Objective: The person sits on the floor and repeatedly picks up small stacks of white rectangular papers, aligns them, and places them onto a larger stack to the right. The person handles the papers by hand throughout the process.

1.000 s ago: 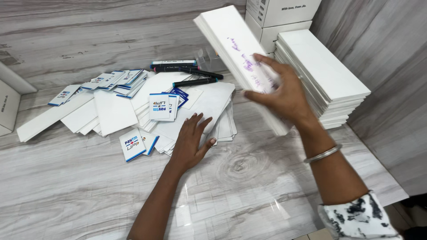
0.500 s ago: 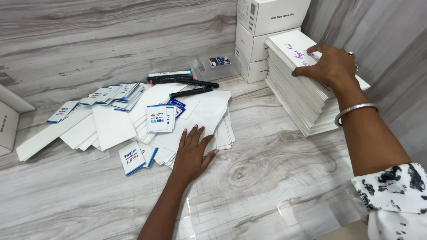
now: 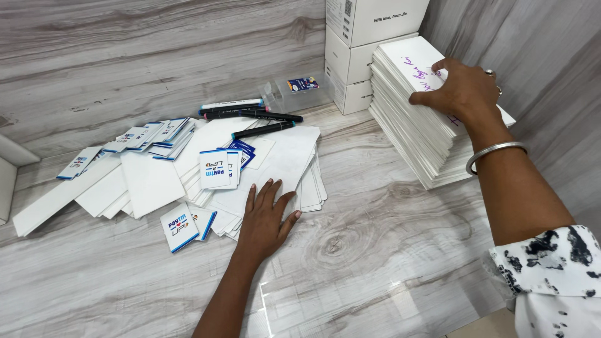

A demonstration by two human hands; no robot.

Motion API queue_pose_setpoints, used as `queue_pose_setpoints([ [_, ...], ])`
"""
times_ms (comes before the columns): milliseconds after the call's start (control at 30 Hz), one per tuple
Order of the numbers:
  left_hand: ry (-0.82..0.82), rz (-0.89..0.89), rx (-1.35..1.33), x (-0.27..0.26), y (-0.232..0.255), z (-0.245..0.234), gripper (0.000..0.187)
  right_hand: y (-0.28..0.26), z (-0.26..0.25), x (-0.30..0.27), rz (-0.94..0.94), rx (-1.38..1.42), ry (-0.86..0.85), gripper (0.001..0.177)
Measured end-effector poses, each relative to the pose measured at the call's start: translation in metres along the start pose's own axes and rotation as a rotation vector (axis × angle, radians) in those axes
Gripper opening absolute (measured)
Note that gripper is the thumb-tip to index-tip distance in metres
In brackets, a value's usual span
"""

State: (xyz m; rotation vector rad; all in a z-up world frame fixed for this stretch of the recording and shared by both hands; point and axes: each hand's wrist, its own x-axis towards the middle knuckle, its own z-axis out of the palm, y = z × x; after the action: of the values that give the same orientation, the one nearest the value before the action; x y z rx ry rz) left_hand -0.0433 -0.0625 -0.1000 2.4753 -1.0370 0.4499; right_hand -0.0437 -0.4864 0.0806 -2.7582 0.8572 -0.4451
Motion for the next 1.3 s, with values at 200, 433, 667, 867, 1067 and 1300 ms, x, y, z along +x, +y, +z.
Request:
queue_pose_setpoints([
  [200,0.006,-0.006,0.006,-0.003,0.001,0.001,0.056,-0.018,-0.009,-0.019,0.043,0.078,0.020,0.115],
  [433,0.095,0.018,0.024,-0.001,0.007,-0.007,0.055,-0.084,0.010,-0.075,-0.495,0.057,0.361,0.109],
  [667,0.405,-0.172,0.034,-0.001,-0.013,-0.042,0.043,-0.180,0.135,-0.159,-0.804,0.321,0.129,0.071],
  [867,0.442,-0.342,0.184,-0.038,-0.085,-0.082,0.034,-0.218,0.201,-0.181,-0.842,0.313,-0.049,0.058],
  [1067,0.457,-0.538,0.364,-0.093,-0.178,-0.124,0.045,-0.238,0.220,-0.174,-0.867,0.365,-0.054,0.047],
  [1300,0.038,-0.795,0.542,-0.087,-0.276,-0.164,0.099,-0.243,0.213,-0.176,-0.877,0.371,-0.030,0.045],
])
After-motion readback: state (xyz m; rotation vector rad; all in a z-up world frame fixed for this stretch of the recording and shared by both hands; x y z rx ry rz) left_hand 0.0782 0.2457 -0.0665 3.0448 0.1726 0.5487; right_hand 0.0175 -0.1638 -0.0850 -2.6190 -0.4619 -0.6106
